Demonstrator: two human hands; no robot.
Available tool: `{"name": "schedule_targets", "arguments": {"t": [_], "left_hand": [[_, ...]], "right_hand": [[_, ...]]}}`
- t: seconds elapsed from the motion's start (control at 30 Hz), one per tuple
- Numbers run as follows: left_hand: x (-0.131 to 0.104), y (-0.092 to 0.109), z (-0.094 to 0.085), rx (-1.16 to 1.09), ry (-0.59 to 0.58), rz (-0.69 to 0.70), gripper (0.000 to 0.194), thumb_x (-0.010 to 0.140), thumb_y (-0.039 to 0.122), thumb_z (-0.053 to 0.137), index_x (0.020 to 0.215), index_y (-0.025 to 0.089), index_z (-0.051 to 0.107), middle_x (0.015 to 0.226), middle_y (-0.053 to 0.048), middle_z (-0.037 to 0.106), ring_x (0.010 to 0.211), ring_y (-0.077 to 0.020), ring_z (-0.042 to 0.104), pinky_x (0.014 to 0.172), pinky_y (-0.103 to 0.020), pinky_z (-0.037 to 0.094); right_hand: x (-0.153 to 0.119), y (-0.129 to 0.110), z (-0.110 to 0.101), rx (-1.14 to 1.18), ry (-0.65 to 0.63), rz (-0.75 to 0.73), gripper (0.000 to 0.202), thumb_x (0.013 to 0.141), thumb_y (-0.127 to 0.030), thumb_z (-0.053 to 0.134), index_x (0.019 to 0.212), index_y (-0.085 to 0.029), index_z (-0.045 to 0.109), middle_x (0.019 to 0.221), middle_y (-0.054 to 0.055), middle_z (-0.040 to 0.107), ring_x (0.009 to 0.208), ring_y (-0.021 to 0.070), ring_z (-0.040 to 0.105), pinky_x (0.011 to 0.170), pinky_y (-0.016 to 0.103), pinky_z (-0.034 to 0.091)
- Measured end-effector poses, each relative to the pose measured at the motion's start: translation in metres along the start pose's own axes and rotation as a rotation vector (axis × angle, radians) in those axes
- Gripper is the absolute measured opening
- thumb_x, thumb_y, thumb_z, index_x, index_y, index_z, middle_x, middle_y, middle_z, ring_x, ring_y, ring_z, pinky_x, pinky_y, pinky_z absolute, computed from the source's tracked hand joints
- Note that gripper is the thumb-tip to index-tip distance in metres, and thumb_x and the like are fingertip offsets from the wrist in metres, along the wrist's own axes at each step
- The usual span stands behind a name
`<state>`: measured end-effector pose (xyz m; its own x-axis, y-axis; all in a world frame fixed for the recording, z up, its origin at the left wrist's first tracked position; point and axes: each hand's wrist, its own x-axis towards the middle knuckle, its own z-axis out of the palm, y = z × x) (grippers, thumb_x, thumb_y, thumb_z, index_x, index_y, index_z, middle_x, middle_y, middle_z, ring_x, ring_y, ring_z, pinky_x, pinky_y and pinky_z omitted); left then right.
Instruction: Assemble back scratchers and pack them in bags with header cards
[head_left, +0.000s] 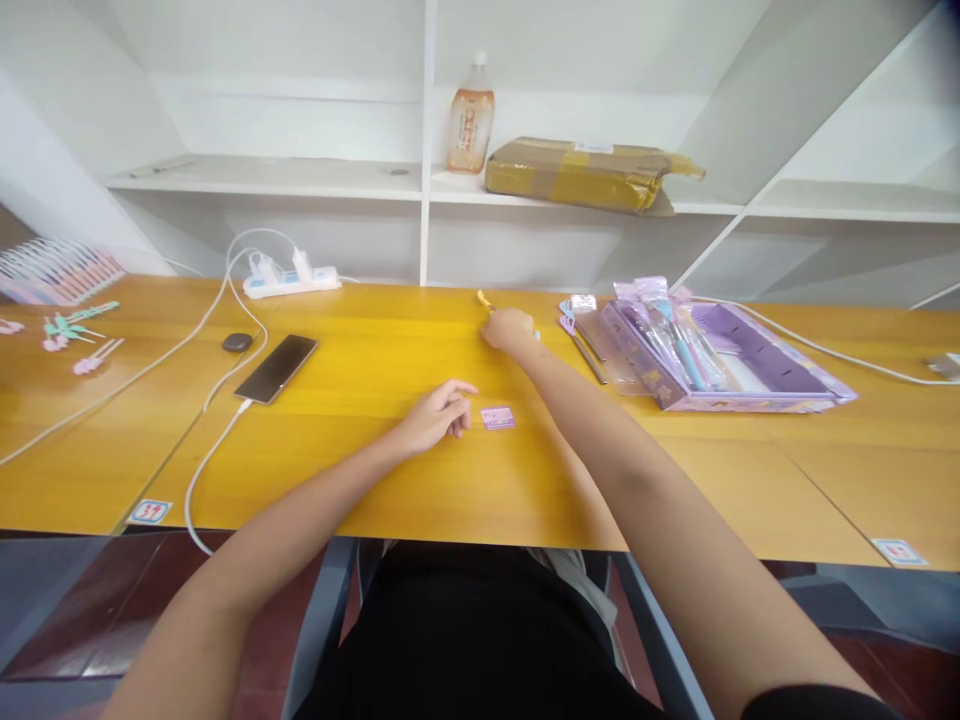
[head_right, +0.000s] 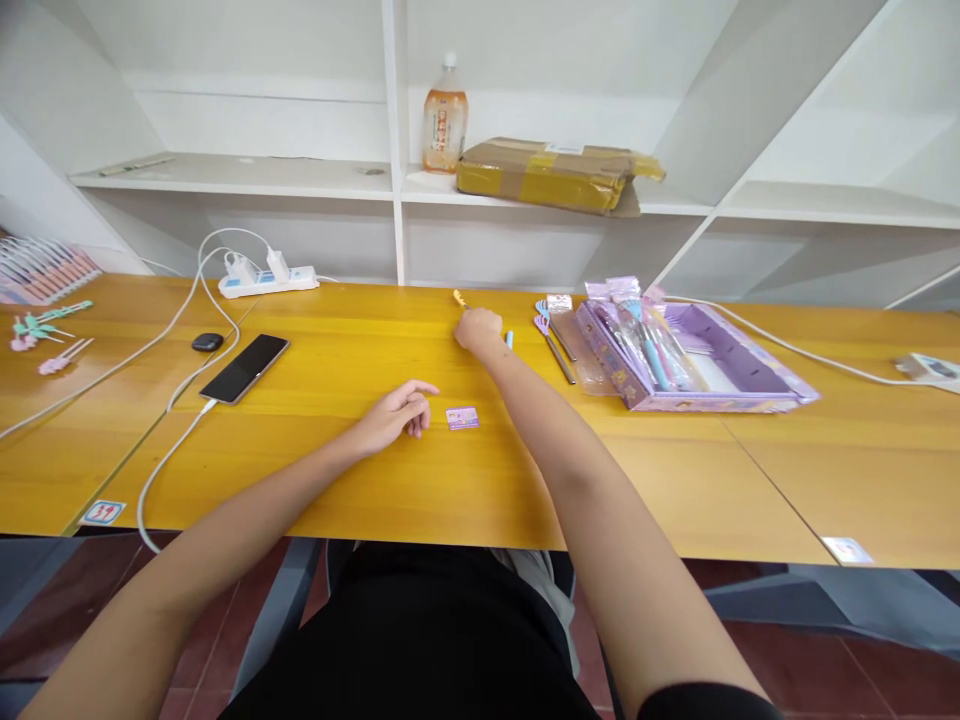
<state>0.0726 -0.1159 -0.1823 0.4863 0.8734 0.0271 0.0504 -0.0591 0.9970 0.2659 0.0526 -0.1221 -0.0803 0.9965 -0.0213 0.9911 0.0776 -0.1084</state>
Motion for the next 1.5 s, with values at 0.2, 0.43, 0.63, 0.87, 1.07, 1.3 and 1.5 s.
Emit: {"name": "schedule_targets", "arguments": {"t": [0.2, 0.43, 0.63, 0.87, 1.07, 1.3, 1.5], "left_hand": [[0.0, 0.013, 0.004, 0.037, 0.069, 0.026, 0.038, 0.11, 0.056, 0.049, 0.116, 0.021, 0.06, 0.087, -0.002, 0.07, 0.067, -0.0142, 0.066, 0.064, -0.028, 0.05], [-0.049, 0.061, 0.062, 0.185, 0.031, 0.079, 0.031, 0.11, 0.054, 0.053, 0.104, 0.024, 0.061, 0.104, -0.006, 0.071, 0.097, -0.0238, 0.067, 0.091, -0.038, 0.052], [-0.102, 0.055, 0.08, 0.313, 0.019, -0.076, 0.03, 0.114, 0.051, 0.041, 0.105, 0.027, 0.057, 0.098, -0.006, 0.072, 0.086, -0.0239, 0.066, 0.081, -0.038, 0.05], [-0.107, 0.024, 0.075, 0.667, -0.027, -0.111, 0.033, 0.116, 0.048, 0.033, 0.12, 0.026, 0.058, 0.106, -0.007, 0.071, 0.092, -0.0271, 0.066, 0.079, -0.038, 0.043], [-0.108, 0.009, 0.069, 0.725, -0.108, -0.041, 0.04, 0.117, 0.051, 0.032, 0.124, 0.025, 0.061, 0.111, -0.008, 0.073, 0.097, -0.0273, 0.068, 0.084, -0.038, 0.045], [-0.107, 0.012, 0.064, 0.694, -0.117, -0.024, 0.037, 0.117, 0.05, 0.036, 0.123, 0.025, 0.064, 0.112, -0.007, 0.073, 0.098, -0.0246, 0.069, 0.086, -0.036, 0.048], [-0.107, 0.016, 0.064, 0.704, -0.127, 0.027, 0.036, 0.118, 0.048, 0.037, 0.123, 0.025, 0.064, 0.108, -0.004, 0.071, 0.096, -0.0204, 0.067, 0.087, -0.033, 0.048]], "right_hand": [[-0.1, -0.007, -0.009, 0.082, 0.129, -0.122, 0.043, 0.111, -0.048, 0.05, 0.095, -0.019, 0.079, 0.112, 0.016, 0.076, 0.102, 0.0267, 0.072, 0.087, 0.033, 0.049], [-0.268, 0.016, 0.013, 0.573, 0.263, -0.516, 0.028, 0.108, -0.034, 0.056, 0.084, -0.023, 0.065, 0.093, 0.007, 0.064, 0.077, 0.0193, 0.061, 0.07, 0.032, 0.047], [-0.316, 0.044, 0.02, 0.856, -0.004, -0.512, 0.032, 0.116, -0.04, 0.046, 0.092, -0.025, 0.062, 0.094, 0.004, 0.062, 0.085, 0.0203, 0.059, 0.079, 0.035, 0.051], [-0.308, 0.054, 0.054, 1.41, 0.217, -0.144, 0.046, 0.109, -0.05, 0.062, 0.148, -0.038, 0.042, 0.089, -0.003, 0.057, 0.067, 0.0162, 0.051, 0.063, 0.03, 0.046], [-0.297, 0.049, 0.067, 1.388, 0.329, -0.008, 0.047, 0.107, -0.067, 0.055, 0.087, -0.026, 0.066, 0.084, 0.003, 0.058, 0.081, 0.0216, 0.059, 0.074, 0.036, 0.052], [-0.299, 0.053, 0.076, 1.59, 0.318, 0.059, 0.047, 0.103, -0.069, 0.063, 0.09, -0.024, 0.071, 0.067, -0.002, 0.049, 0.059, 0.0146, 0.04, 0.056, 0.03, 0.033], [-0.298, 0.052, 0.077, 1.814, 0.248, -0.002, 0.036, 0.103, -0.057, 0.071, 0.092, -0.023, 0.07, 0.061, -0.005, 0.053, 0.048, 0.0084, 0.034, 0.052, 0.028, 0.026]]}}
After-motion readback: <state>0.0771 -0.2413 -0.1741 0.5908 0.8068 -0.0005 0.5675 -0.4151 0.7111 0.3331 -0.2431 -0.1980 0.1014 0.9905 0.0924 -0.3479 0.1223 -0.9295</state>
